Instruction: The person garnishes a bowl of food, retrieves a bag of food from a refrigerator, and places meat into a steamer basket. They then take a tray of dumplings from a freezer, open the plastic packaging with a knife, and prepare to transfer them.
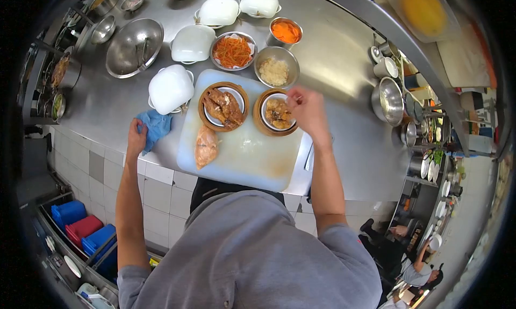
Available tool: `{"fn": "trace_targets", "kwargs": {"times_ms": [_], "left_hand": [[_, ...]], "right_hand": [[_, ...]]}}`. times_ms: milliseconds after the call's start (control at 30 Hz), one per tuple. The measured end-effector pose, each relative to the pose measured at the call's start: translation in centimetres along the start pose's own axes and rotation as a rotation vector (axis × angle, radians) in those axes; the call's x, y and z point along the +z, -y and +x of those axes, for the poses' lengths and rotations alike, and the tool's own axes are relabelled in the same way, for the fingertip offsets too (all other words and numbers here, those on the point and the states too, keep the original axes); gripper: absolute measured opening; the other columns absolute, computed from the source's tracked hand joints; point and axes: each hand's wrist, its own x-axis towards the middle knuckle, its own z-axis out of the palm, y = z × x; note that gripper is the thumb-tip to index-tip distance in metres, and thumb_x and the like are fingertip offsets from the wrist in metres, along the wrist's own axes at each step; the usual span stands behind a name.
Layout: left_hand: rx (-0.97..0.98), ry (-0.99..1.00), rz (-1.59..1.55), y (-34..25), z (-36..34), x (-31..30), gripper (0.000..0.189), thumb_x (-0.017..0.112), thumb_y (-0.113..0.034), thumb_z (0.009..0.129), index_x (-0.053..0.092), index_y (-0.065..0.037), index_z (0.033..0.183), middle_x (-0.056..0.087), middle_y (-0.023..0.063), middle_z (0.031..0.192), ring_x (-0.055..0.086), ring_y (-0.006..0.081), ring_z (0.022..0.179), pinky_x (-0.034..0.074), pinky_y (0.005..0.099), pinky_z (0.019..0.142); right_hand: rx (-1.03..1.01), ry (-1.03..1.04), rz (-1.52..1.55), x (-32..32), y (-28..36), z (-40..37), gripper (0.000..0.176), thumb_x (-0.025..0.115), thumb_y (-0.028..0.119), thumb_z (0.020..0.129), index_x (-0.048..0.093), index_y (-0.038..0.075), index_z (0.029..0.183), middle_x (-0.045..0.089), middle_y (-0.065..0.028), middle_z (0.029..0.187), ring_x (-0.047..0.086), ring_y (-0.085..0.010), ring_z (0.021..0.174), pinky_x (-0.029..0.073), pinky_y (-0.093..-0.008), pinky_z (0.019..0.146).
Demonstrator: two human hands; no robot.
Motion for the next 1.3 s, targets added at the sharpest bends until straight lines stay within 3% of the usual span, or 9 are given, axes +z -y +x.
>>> {"fn": "trace_targets", "kwargs": {"times_ms": [267, 333, 367, 433, 567, 733, 800, 933, 1300], "left_hand": [[0.058, -0.023, 0.002, -0.3, 0.3, -0.3, 0.017, 0.063, -0.010, 0.088, 0.051, -0.003, 0.098, 0.056, 0.0174, 0.099, 0.056, 0.0347, 0.094, 0.045, 0.0400, 0.087], [0.036, -0.026, 0.002, -0.6, 0.0, -0.2, 0.017, 0.063, -0.011, 0.088, 0.051, -0.003, 0.098, 0.056, 0.0174, 0.099, 0.056, 0.0349, 0.094, 0.045, 0.0402, 0.086], [0.020, -0.024, 0.002, -0.7, 0.2, -0.4, 0.018, 0.063, -0.011, 0.088, 0.051, -0.003, 0.098, 0.056, 0.0173, 0.099, 0.056, 0.0351, 0.094, 0.045, 0.0404, 0.086], [0.011, -0.042, 0.004, -1.3, 0.5, -0.5, 0.018, 0.064, -0.011, 0.088, 0.051, -0.004, 0.098, 0.056, 0.0173, 0.099, 0.056, 0.0351, 0.094, 0.045, 0.0406, 0.086], [-0.011, -0.046, 0.009, -1.6, -0.2, -0.5, 0.018, 0.064, -0.012, 0.087, 0.051, -0.005, 0.098, 0.056, 0.0169, 0.099, 0.056, 0.0350, 0.094, 0.045, 0.0412, 0.084], [0.011, -0.088, -0.019, -1.4, -0.3, -0.3, 0.019, 0.064, -0.013, 0.087, 0.052, -0.005, 0.099, 0.056, 0.0163, 0.099, 0.056, 0.0349, 0.093, 0.045, 0.0418, 0.083], [-0.018, -0.092, -0.014, -1.4, -0.4, -0.2, 0.019, 0.064, -0.013, 0.087, 0.052, -0.006, 0.099, 0.056, 0.0161, 0.100, 0.056, 0.0349, 0.092, 0.045, 0.0421, 0.082], [-0.031, -0.085, -0.015, -1.6, -0.4, -0.2, 0.020, 0.065, -0.014, 0.087, 0.052, -0.006, 0.099, 0.056, 0.0152, 0.099, 0.057, 0.0347, 0.091, 0.046, 0.0430, 0.080], [0.003, -0.083, -0.017, -1.0, -0.3, -0.2, 0.020, 0.066, -0.014, 0.086, 0.052, -0.006, 0.099, 0.056, 0.0153, 0.097, 0.057, 0.0342, 0.090, 0.046, 0.0433, 0.079]], "right_hand": [[-0.066, -0.145, 0.226, 0.7, -1.8, 5.3, 0.011, 0.068, 0.007, 0.082, 0.069, 0.001, 0.092, 0.066, -0.0107, 0.070, 0.064, -0.0158, 0.065, 0.051, -0.0308, 0.064], [-0.362, -0.180, -0.448, 3.0, -4.0, 8.3, 0.016, 0.066, 0.010, 0.081, 0.069, 0.003, 0.096, 0.071, -0.0142, 0.082, 0.068, -0.0286, 0.076, 0.053, -0.0391, 0.071], [-0.369, -0.185, -0.444, 3.3, -4.0, 8.9, 0.016, 0.066, 0.010, 0.081, 0.069, 0.003, 0.096, 0.071, -0.0142, 0.082, 0.068, -0.0286, 0.076, 0.053, -0.0391, 0.071], [0.057, -0.010, -0.314, 4.0, -1.3, 10.8, 0.026, 0.061, 0.009, 0.080, 0.068, 0.005, 0.105, 0.070, -0.0171, 0.097, 0.066, -0.0381, 0.090, 0.052, -0.0457, 0.080], [-0.366, -0.039, -0.182, 8.0, 1.4, 13.4, 0.030, 0.061, 0.012, 0.084, 0.064, 0.007, 0.113, 0.066, -0.0193, 0.105, 0.062, -0.0378, 0.101, 0.050, -0.0474, 0.087], [-0.384, 0.001, -0.566, 14.0, 0.6, 18.1, 0.023, 0.061, 0.013, 0.084, 0.063, 0.005, 0.106, 0.067, -0.0214, 0.104, 0.062, -0.0399, 0.103, 0.050, -0.0504, 0.088], [-0.223, 0.069, -0.621, 14.6, 0.5, 19.0, 0.020, 0.063, 0.014, 0.083, 0.065, 0.004, 0.101, 0.069, -0.0191, 0.099, 0.065, -0.0387, 0.096, 0.052, -0.0492, 0.084], [-0.220, 0.062, -0.471, 13.3, 0.0, 19.6, 0.016, 0.064, 0.014, 0.082, 0.068, 0.004, 0.094, 0.071, -0.0173, 0.095, 0.067, -0.0368, 0.088, 0.053, -0.0450, 0.080], [-0.060, 0.226, 0.261, 7.1, 4.6, 14.9, 0.015, 0.073, 0.011, 0.084, 0.073, 0.002, 0.097, 0.070, -0.0032, 0.081, 0.063, -0.0095, 0.072, 0.052, -0.0257, 0.068]]}}
